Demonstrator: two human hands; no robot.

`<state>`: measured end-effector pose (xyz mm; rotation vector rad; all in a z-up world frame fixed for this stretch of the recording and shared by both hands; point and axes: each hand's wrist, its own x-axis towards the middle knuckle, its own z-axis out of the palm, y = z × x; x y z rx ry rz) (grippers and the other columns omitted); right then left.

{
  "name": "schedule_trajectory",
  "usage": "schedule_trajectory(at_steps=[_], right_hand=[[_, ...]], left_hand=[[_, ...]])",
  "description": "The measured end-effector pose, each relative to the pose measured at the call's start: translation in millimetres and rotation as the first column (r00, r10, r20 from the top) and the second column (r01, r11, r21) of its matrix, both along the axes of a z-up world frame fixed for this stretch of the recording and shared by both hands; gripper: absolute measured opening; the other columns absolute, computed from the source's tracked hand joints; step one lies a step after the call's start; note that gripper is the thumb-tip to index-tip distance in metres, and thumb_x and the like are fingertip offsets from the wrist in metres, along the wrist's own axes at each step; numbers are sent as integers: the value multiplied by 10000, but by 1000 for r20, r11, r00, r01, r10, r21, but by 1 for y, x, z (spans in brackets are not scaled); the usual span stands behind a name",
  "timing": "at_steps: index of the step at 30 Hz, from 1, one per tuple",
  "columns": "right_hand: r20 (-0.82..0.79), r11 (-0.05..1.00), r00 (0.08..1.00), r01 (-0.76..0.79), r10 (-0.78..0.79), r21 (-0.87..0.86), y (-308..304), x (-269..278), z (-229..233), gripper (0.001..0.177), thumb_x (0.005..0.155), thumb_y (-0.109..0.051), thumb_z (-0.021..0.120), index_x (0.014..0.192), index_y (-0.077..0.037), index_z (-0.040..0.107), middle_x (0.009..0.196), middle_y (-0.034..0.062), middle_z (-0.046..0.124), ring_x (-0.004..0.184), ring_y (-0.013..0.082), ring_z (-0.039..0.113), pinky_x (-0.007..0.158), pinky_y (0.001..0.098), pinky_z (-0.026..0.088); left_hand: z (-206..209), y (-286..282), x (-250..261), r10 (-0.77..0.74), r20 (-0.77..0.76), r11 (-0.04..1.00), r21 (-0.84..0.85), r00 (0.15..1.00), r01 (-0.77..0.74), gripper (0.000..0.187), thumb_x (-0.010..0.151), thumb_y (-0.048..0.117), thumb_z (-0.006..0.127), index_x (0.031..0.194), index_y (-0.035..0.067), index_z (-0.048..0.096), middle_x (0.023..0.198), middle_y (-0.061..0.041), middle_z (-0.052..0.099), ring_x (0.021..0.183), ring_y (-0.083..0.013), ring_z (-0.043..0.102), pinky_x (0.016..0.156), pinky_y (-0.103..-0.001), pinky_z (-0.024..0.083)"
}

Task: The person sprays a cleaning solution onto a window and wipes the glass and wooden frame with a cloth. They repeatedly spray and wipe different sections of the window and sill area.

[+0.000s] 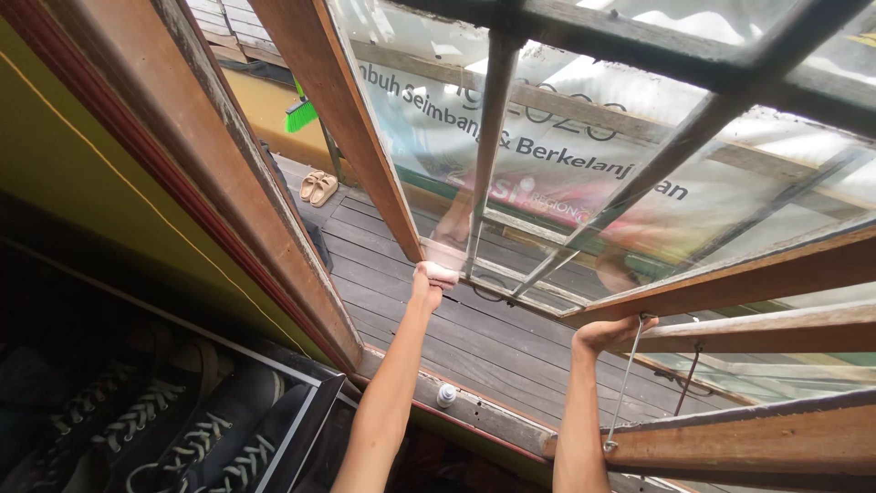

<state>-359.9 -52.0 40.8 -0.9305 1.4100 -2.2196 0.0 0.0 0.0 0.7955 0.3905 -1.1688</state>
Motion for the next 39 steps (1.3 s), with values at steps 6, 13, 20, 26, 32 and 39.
schedule_trajectory(at_steps=[6,13,20,26,32,39], right_hand=[[-66,1000,998,23,-22,16,1,1,6,585,1164,-427,334,1572,-10,297,1594,277,272,1516,361,279,1269,462,175],[-109,1000,994,20,-21,-11,6,16,32,545,1153,-367,324,1530,26,337,1546,307,314,1476,383,328,1246,459,190],[-122,1000,992,26,-25,4,-8,-6,-3,566,1164,-345,316,1573,47,300,1596,313,262,1515,387,273,1270,456,151],[85,968,992,-70,93,-241,22,44,93,564,1116,-369,372,1553,-15,330,1548,284,320,1439,349,385,1257,477,173],[122,964,989,-49,83,-261,14,39,79,549,1105,-384,395,1512,-17,359,1474,275,376,1353,326,437,1214,460,251],[62,983,995,-69,81,-169,36,53,119,629,1079,-391,372,1570,-3,304,1555,317,294,1454,379,351,1256,484,202]], left_hand=[[-19,-21,-3,21,-57,989,-148,998,-29,802,1033,676,369,1604,139,197,1693,-132,110,1534,-408,177,1194,-659,258],[113,13,-39,116,54,985,-138,992,-107,758,1044,618,358,1598,139,162,1656,-218,246,1473,-460,294,1161,-688,294],[274,77,-115,4,716,976,150,698,-159,714,1037,593,409,1565,114,397,1537,-212,476,1429,-341,444,1180,-473,342],[293,87,-125,173,956,959,-109,236,-260,570,1087,319,427,1498,-75,394,1520,-346,393,1427,-468,370,1193,-549,268],[254,54,-110,81,828,912,163,555,-376,573,1058,422,440,1438,4,535,1366,-330,581,1303,-455,538,1123,-545,384],[243,41,-105,181,609,896,222,772,-385,677,1014,549,511,1463,44,545,1441,-266,554,1362,-367,518,1165,-419,388]])
